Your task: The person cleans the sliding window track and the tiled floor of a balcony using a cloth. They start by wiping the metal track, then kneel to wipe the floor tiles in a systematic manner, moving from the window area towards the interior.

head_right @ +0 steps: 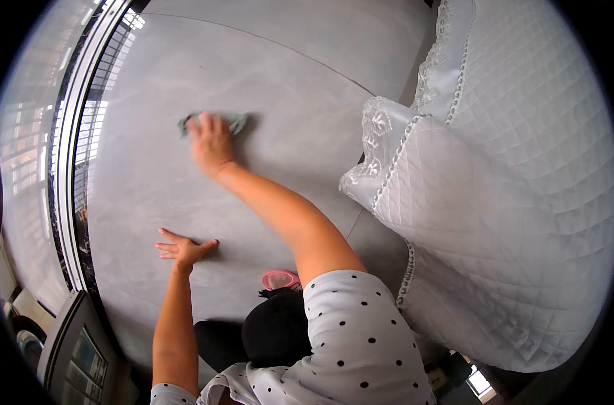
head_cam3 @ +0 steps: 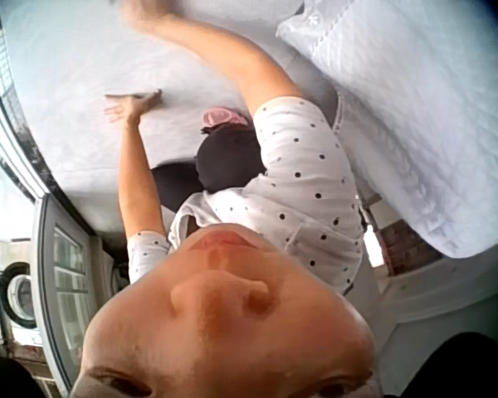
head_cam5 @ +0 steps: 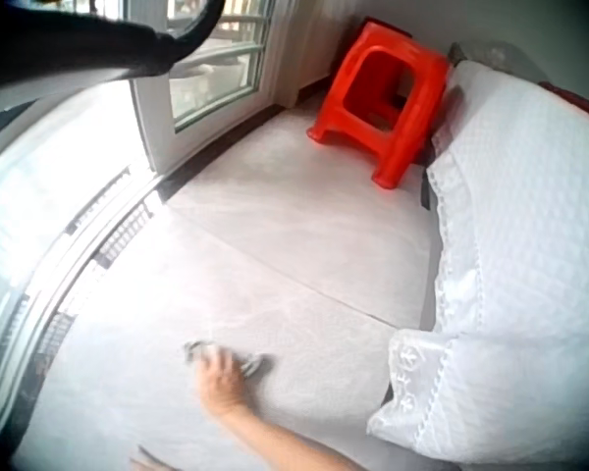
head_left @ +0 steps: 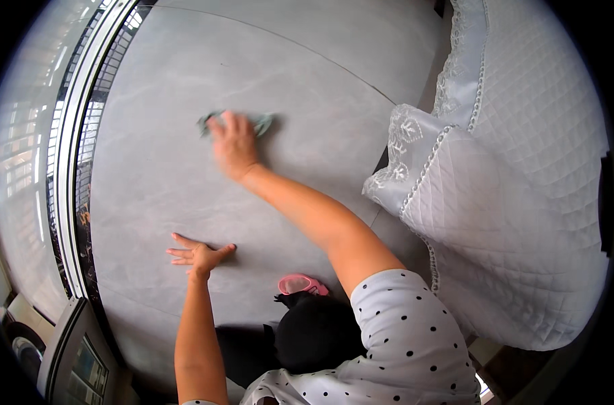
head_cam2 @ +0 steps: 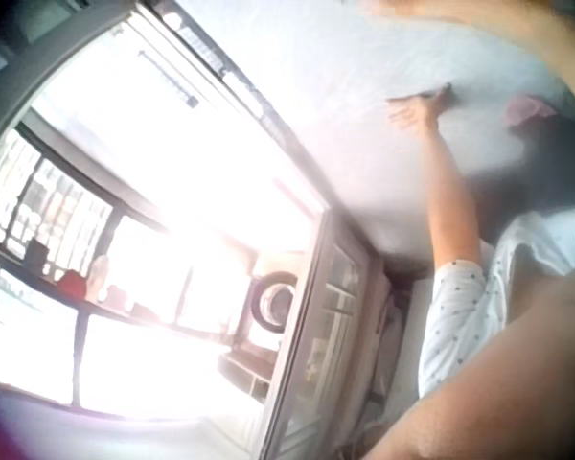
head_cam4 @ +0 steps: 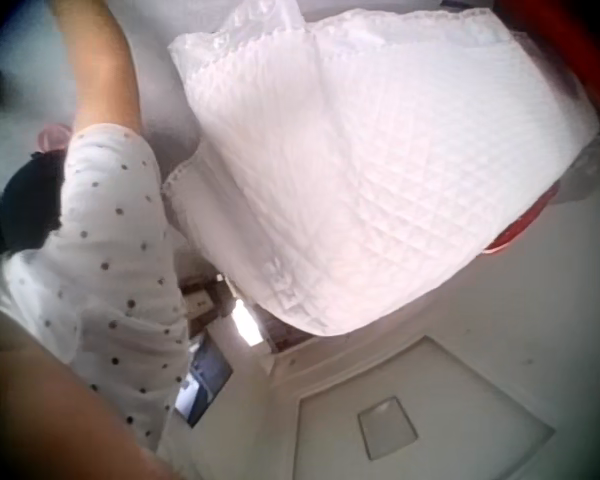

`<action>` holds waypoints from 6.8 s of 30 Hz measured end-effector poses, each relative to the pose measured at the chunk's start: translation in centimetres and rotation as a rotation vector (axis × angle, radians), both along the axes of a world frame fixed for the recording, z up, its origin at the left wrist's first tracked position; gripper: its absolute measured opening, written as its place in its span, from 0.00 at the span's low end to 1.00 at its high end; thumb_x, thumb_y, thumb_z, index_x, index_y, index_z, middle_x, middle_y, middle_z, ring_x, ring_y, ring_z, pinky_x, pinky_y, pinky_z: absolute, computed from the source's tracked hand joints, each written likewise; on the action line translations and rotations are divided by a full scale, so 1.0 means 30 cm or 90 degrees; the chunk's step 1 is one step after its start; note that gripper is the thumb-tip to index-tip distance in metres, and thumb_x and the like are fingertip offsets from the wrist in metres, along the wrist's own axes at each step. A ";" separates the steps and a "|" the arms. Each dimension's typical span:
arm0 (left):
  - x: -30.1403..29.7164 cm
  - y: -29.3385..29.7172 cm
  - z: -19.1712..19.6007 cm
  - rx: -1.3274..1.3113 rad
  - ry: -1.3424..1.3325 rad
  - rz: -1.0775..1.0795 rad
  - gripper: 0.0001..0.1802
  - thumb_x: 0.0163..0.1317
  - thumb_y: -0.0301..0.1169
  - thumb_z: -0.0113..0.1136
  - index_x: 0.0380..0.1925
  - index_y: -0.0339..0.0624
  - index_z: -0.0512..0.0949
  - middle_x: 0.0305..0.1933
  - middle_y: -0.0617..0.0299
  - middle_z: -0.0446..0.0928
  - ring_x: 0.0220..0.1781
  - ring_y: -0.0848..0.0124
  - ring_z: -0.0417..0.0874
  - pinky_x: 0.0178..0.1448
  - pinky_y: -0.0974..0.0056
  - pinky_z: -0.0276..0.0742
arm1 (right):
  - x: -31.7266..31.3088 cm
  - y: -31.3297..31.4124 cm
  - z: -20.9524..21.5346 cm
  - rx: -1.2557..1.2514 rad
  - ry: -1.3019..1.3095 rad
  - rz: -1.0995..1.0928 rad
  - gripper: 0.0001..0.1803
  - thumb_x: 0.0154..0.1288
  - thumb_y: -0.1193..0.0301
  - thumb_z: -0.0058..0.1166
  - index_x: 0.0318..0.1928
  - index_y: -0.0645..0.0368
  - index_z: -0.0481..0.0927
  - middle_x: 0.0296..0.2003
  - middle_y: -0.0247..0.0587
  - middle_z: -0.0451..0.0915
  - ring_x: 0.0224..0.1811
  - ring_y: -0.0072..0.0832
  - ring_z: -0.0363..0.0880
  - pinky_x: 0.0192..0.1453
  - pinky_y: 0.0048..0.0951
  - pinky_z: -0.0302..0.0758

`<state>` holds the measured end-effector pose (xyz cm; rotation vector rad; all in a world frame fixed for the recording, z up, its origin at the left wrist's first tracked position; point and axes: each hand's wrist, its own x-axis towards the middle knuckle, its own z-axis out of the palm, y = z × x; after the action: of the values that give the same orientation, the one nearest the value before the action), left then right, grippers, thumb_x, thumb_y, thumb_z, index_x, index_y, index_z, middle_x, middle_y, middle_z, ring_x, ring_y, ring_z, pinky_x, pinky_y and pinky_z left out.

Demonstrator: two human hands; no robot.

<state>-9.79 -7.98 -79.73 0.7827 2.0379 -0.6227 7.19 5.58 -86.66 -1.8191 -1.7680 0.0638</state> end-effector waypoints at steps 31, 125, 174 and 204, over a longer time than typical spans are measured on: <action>-0.011 -0.001 0.007 0.034 -0.035 0.011 0.81 0.31 0.46 0.77 0.58 0.50 0.10 0.61 0.32 0.06 0.64 0.33 0.11 0.60 0.28 0.36 | 1.211 -0.126 -0.179 -0.741 -0.460 -0.510 0.36 0.58 0.69 0.42 0.63 0.74 0.47 0.59 0.77 0.52 0.63 0.58 0.54 0.64 0.47 0.54; -0.029 -0.023 -0.004 0.041 -0.022 -0.028 0.82 0.29 0.50 0.77 0.58 0.50 0.10 0.61 0.32 0.07 0.65 0.33 0.13 0.60 0.27 0.36 | 0.738 -0.322 0.079 -0.162 -0.038 -0.295 0.26 0.50 0.82 0.45 0.53 0.55 0.70 0.49 0.51 0.67 0.54 0.45 0.64 0.55 0.44 0.62; -0.184 -0.659 0.077 0.297 0.089 -0.282 0.65 0.23 0.35 0.78 0.65 0.44 0.49 0.67 0.38 0.48 0.61 0.48 0.60 0.59 0.57 0.66 | 0.328 -0.868 0.112 -0.293 -0.028 -0.310 0.25 0.52 0.72 0.53 0.52 0.65 0.65 0.45 0.55 0.68 0.50 0.49 0.66 0.54 0.44 0.65; -0.238 -0.195 0.040 0.042 -0.024 0.155 0.86 0.22 0.51 0.79 0.59 0.45 0.11 0.62 0.36 0.05 0.66 0.43 0.09 0.65 0.35 0.28 | -0.401 -0.233 0.041 -0.163 0.019 0.086 0.17 0.53 0.77 0.49 0.47 0.56 0.72 0.40 0.46 0.71 0.44 0.41 0.69 0.45 0.39 0.69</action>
<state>-16.93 -13.83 -78.54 0.5674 2.0868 -0.4023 -4.84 -1.42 -85.43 -1.8583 -1.9320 0.3849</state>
